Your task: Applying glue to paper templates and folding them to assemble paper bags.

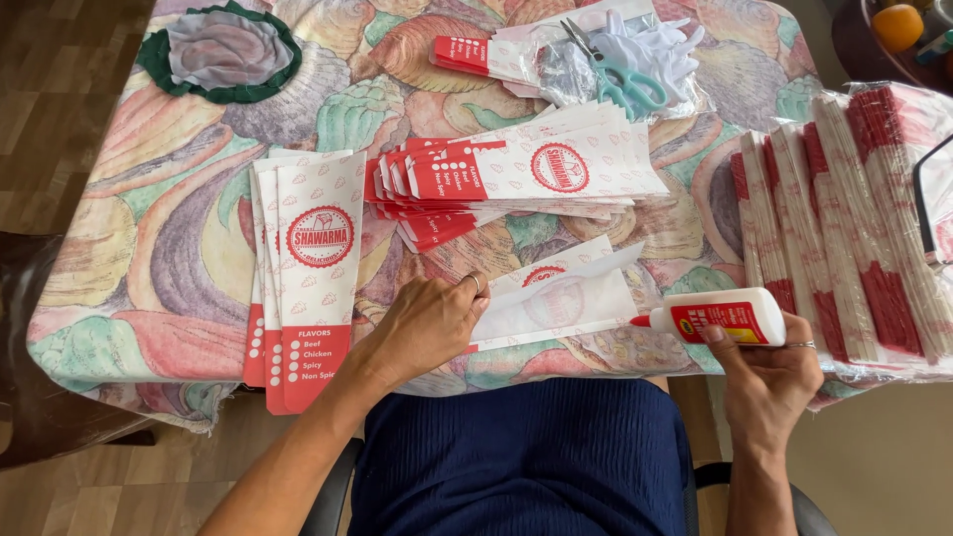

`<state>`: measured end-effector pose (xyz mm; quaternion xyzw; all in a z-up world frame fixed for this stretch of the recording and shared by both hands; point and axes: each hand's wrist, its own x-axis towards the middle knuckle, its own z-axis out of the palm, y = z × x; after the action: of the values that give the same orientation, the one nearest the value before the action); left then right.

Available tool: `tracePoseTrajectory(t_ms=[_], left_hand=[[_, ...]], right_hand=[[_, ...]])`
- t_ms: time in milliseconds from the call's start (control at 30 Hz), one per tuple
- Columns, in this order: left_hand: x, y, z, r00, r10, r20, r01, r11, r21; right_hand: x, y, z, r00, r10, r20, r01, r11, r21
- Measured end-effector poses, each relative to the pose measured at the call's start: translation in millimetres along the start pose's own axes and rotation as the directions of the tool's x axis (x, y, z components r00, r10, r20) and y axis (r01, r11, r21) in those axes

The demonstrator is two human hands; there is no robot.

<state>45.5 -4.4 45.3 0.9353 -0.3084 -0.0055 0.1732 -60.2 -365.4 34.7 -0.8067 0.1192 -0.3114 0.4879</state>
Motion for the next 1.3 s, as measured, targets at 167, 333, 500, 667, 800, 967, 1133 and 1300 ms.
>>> tracePoseTrajectory(t_ms=[167, 333, 500, 667, 800, 967, 1133, 1300], left_hand=[[4.8, -1.2, -1.8, 1.0, 0.002, 0.025, -0.001, 0.999, -0.051], [10.2, -4.2, -11.2, 0.997, -0.004, 0.071, 0.013, 0.992, -0.122], [24.8, -7.9, -23.7, 0.964, -0.057, 0.26, 0.12, 0.965, -0.233], [36.0, -13.9, -21.3, 0.956, -0.04, 0.292, 0.12, 0.958, -0.262], [40.9, -18.8, -21.8, 0.939, -0.029, 0.342, 0.133, 0.949, -0.286], [39.1, -24.4, -9.5, 0.957, 0.011, 0.289, 0.064, 0.966, -0.25], [4.6, -2.5, 6.7, 0.992, 0.039, 0.117, -0.011, 0.974, -0.228], [-26.9, 8.7, 50.4, 0.963, 0.132, -0.235, -0.145, 0.988, -0.043]], right_hand=[[-5.2, -3.1, 9.8, 1.0, 0.004, 0.023, -0.005, 0.999, 0.047], [-25.2, -25.5, 48.2, 0.984, 0.031, 0.176, -0.091, 0.936, 0.34], [-53.9, -32.4, 93.2, 0.955, 0.049, 0.293, -0.151, 0.93, 0.334], [-79.4, -52.3, 134.1, 0.931, -0.018, 0.365, -0.137, 0.909, 0.394], [-90.3, -56.8, 159.9, 0.909, -0.153, 0.387, -0.037, 0.896, 0.442], [-77.3, -59.3, 148.4, 0.896, 0.029, 0.443, -0.321, 0.733, 0.599], [-13.5, -39.4, 79.6, 0.978, 0.135, 0.158, -0.205, 0.74, 0.641], [33.4, -36.3, 32.2, 0.907, 0.407, 0.112, -0.41, 0.912, 0.005]])
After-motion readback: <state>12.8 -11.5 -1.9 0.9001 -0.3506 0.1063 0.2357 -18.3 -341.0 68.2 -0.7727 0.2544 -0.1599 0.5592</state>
